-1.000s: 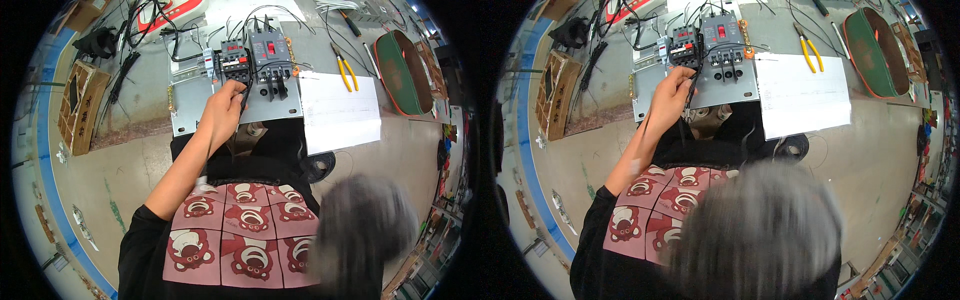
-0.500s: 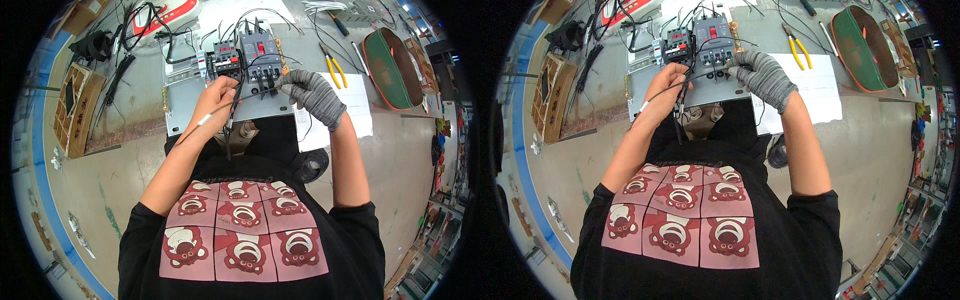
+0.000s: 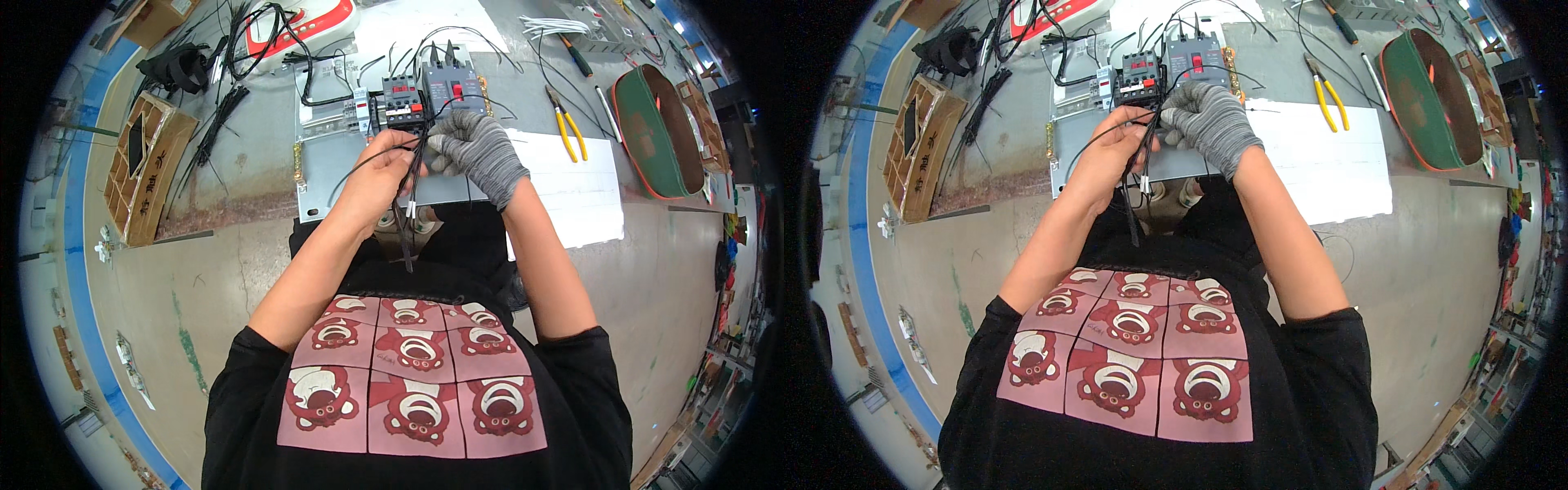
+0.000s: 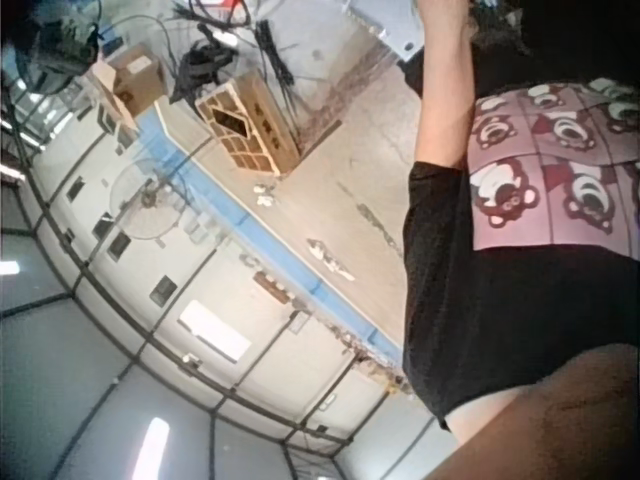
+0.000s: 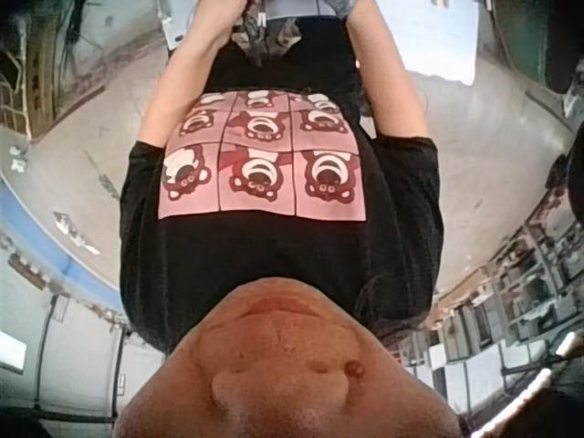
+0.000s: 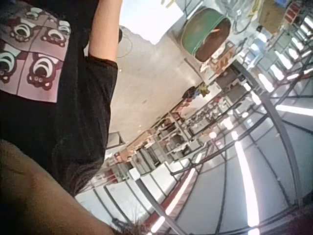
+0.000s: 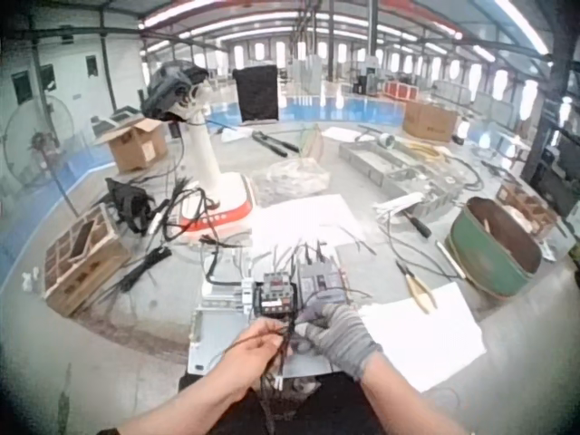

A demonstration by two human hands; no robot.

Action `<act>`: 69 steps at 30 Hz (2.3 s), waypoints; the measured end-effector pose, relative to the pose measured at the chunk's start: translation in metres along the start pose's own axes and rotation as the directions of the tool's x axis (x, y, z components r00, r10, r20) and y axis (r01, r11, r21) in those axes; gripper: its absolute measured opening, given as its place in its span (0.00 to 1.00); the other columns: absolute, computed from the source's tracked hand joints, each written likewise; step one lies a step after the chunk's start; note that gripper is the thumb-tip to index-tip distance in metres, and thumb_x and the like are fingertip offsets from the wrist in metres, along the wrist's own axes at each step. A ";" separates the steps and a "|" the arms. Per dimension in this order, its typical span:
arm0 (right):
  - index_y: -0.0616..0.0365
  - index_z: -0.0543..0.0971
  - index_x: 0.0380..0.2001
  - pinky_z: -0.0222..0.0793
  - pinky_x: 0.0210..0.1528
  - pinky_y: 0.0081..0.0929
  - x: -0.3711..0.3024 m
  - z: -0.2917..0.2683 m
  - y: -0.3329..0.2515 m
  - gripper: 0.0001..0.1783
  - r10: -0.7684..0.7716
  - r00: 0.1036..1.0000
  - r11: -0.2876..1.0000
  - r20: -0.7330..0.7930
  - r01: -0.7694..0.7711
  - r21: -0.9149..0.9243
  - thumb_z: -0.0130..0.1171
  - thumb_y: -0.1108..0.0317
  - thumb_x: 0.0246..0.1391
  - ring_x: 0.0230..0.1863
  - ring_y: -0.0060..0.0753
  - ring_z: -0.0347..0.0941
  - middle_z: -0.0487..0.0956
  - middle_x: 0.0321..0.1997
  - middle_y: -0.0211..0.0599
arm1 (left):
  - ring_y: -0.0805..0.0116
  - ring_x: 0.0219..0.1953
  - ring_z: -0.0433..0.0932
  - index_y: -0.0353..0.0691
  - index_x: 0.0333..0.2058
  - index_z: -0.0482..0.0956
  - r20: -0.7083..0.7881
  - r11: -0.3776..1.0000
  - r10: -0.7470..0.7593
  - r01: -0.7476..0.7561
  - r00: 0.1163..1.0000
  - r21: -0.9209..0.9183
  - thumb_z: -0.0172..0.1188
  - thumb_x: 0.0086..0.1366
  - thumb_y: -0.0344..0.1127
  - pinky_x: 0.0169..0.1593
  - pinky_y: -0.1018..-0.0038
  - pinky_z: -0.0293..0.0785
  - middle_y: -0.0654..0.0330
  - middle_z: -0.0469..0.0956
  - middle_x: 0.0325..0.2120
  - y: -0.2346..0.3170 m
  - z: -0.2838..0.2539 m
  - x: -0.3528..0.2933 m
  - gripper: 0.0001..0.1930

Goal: The person connects black wires to terminals on an electrical control box mounted on a metal panel. They strip wire ends, insert them into terminal blocks, and tighten connections using a screwdriver. The person also handles a white plastic cable tie and a roll of black wire while working at a cluttered workbench.

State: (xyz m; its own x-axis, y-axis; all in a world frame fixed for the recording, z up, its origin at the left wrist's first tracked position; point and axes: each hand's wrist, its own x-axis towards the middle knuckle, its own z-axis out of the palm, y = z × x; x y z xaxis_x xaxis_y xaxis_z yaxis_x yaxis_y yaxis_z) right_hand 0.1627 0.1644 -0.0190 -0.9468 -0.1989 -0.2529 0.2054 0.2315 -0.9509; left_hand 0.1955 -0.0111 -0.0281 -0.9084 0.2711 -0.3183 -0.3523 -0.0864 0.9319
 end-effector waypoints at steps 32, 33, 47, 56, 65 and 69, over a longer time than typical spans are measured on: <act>0.58 0.76 0.36 0.70 0.26 0.16 0.012 -0.017 -0.007 0.06 -0.064 0.984 0.990 0.167 0.084 -0.115 0.59 0.73 0.54 0.25 0.16 0.71 0.76 0.26 0.23 | 0.84 0.23 0.62 0.37 0.47 0.72 -0.125 0.996 0.052 -0.043 0.991 0.072 0.52 0.67 0.32 0.27 0.84 0.58 0.65 0.76 0.31 0.004 0.008 -0.005 0.12; 0.59 0.76 0.36 0.71 0.28 0.17 0.014 -0.020 -0.002 0.06 -0.167 0.966 0.966 0.198 0.201 -0.162 0.59 0.74 0.53 0.26 0.16 0.71 0.76 0.26 0.24 | 0.84 0.22 0.61 0.37 0.47 0.72 -0.113 0.996 0.063 -0.055 0.992 0.074 0.52 0.67 0.31 0.26 0.84 0.57 0.64 0.77 0.32 0.003 0.007 -0.004 0.12; 0.59 0.77 0.39 0.74 0.39 0.31 0.024 -0.018 0.002 0.13 -0.609 0.779 0.565 0.147 0.557 -0.608 0.64 0.68 0.50 0.35 0.41 0.79 0.81 0.34 0.41 | 0.84 0.20 0.61 0.37 0.44 0.73 0.019 0.990 0.013 -0.010 1.000 -0.141 0.58 0.65 0.38 0.22 0.84 0.53 0.59 0.80 0.32 0.010 -0.001 -0.002 0.13; 0.62 0.75 0.41 0.75 0.39 0.26 0.023 -0.017 0.009 0.16 -0.441 0.889 0.758 0.121 0.442 -0.481 0.64 0.73 0.48 0.33 0.32 0.78 0.81 0.33 0.39 | 0.79 0.39 0.74 0.31 0.47 0.71 0.029 0.985 0.169 -0.170 0.985 0.040 0.61 0.59 0.23 0.45 0.80 0.70 0.61 0.76 0.41 0.003 -0.002 0.005 0.17; 0.61 0.73 0.36 0.73 0.41 0.26 0.016 0.000 0.012 0.11 -0.388 0.917 0.909 -0.096 0.363 -0.207 0.61 0.77 0.48 0.35 0.33 0.77 0.79 0.32 0.38 | 0.83 0.26 0.68 0.33 0.49 0.71 0.047 0.954 0.155 -0.162 0.987 0.251 0.56 0.64 0.29 0.30 0.84 0.65 0.63 0.76 0.32 0.023 -0.004 -0.002 0.15; 0.61 0.73 0.41 0.74 0.41 0.21 0.016 -0.003 0.010 0.14 -0.340 0.939 0.930 -0.042 0.330 -0.161 0.61 0.78 0.50 0.36 0.21 0.76 0.78 0.35 0.32 | 0.83 0.24 0.67 0.32 0.45 0.73 0.039 0.985 0.108 -0.112 0.993 0.132 0.51 0.67 0.28 0.28 0.82 0.65 0.64 0.76 0.27 0.024 0.000 0.000 0.10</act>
State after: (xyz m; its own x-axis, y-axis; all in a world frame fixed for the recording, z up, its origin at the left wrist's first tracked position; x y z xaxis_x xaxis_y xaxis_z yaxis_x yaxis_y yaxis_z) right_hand 0.1488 0.1659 -0.0320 -0.9697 -0.2259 0.0935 -0.1612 0.3032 -0.9392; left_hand 0.1866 -0.0136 -0.0056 -0.9317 0.2972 -0.2089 -0.2154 0.0109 0.9765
